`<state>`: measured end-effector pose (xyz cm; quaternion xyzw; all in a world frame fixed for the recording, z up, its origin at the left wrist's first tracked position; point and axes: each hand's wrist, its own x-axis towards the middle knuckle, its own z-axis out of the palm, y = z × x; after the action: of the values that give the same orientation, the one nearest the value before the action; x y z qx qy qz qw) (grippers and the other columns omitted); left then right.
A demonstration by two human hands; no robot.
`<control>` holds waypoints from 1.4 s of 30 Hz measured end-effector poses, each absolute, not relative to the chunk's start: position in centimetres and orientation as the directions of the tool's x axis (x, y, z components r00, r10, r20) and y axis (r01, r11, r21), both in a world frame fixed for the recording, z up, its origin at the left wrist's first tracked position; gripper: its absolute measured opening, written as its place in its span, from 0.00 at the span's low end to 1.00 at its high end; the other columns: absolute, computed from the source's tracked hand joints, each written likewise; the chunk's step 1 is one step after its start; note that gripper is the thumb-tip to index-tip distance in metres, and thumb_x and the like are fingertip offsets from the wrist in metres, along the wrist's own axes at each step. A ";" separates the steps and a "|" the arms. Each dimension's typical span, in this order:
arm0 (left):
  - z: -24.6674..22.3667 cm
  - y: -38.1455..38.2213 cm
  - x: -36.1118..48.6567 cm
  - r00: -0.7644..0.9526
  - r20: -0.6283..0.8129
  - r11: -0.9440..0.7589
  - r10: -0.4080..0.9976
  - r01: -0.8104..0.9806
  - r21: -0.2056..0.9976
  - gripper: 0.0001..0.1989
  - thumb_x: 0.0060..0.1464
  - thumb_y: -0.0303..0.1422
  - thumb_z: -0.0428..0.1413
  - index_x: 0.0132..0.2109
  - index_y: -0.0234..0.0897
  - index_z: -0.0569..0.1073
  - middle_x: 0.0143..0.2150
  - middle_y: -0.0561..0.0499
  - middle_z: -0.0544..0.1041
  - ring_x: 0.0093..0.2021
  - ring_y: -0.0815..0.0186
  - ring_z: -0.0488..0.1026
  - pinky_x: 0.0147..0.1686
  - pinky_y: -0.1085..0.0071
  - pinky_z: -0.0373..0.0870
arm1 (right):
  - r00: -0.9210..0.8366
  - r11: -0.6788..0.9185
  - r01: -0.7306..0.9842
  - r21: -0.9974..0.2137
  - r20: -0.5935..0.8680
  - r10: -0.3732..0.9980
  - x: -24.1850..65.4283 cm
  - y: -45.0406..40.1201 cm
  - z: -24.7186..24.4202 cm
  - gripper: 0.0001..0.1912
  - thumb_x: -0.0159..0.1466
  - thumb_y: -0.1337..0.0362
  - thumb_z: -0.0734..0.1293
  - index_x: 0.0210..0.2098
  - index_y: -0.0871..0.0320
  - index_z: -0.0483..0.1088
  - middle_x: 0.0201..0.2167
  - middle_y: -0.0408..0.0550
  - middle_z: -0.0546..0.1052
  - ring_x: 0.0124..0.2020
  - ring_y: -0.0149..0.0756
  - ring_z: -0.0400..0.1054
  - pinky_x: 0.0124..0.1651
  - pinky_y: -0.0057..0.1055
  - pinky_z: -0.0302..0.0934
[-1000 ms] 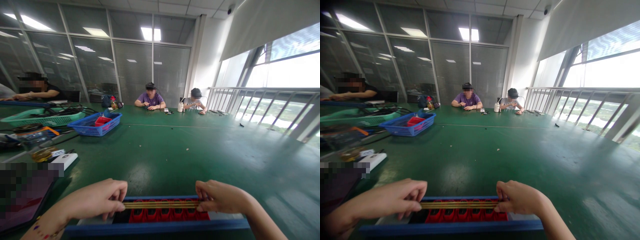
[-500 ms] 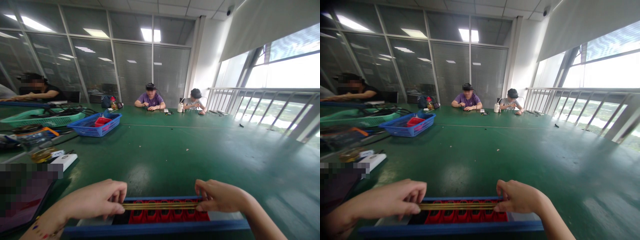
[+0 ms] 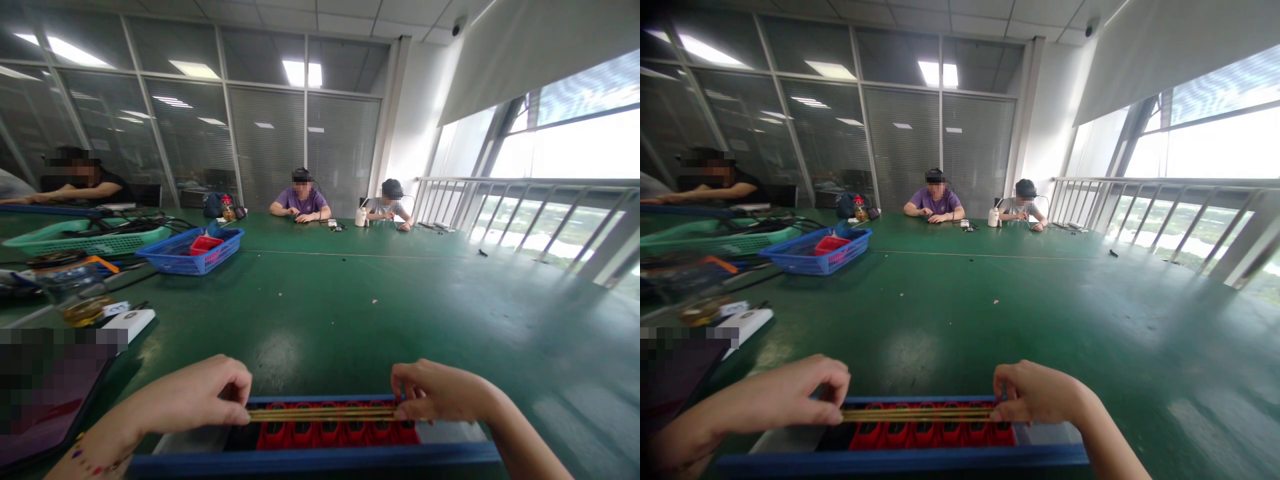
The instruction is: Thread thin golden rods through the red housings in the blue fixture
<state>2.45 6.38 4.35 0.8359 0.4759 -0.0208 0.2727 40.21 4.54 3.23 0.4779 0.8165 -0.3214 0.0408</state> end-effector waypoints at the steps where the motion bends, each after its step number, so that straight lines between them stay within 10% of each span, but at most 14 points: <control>1: 4.4 6.4 2.5 0.559 -0.291 -0.412 0.776 0.799 0.437 0.11 0.44 0.42 0.53 0.29 0.41 0.73 0.32 0.57 0.73 0.32 0.68 0.68 0.30 0.78 0.59 | -0.545 0.341 0.803 -0.488 -0.369 0.753 40.2 4.6 3.2 0.19 0.56 0.52 0.62 0.39 0.59 0.66 0.27 0.45 0.76 0.24 0.30 0.68 0.22 0.21 0.54; 26: 5.0 6.4 4.0 0.568 0.008 -0.533 0.823 0.767 0.356 0.13 0.54 0.39 0.45 0.32 0.42 0.72 0.33 0.53 0.73 0.35 0.67 0.68 0.35 0.76 0.59 | -0.548 0.431 0.817 -0.383 -0.284 0.787 39.5 3.9 4.5 0.19 0.56 0.53 0.62 0.44 0.53 0.68 0.31 0.45 0.76 0.30 0.35 0.69 0.31 0.25 0.58; 34: 3.7 8.8 2.9 0.444 0.175 -0.478 0.878 0.829 0.290 0.13 0.54 0.40 0.45 0.36 0.44 0.73 0.37 0.52 0.73 0.38 0.65 0.68 0.37 0.74 0.60 | -0.435 0.410 0.862 -0.299 -0.018 0.900 41.3 2.9 5.7 0.34 0.56 0.50 0.62 0.59 0.49 0.48 0.58 0.49 0.56 0.57 0.44 0.50 0.56 0.41 0.46; 42: -0.2 10.9 3.4 0.418 0.052 -0.413 0.907 0.858 0.305 0.13 0.53 0.38 0.46 0.34 0.41 0.73 0.34 0.51 0.74 0.35 0.65 0.69 0.37 0.73 0.61 | -0.513 0.429 0.832 -0.353 -0.191 0.837 41.0 2.2 6.4 0.12 0.59 0.59 0.60 0.40 0.54 0.69 0.35 0.46 0.75 0.37 0.36 0.67 0.39 0.29 0.59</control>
<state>3.43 10.90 -0.15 0.8339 0.5292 0.1051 0.1161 41.00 2.19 6.38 0.4936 0.8451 -0.2050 -0.0067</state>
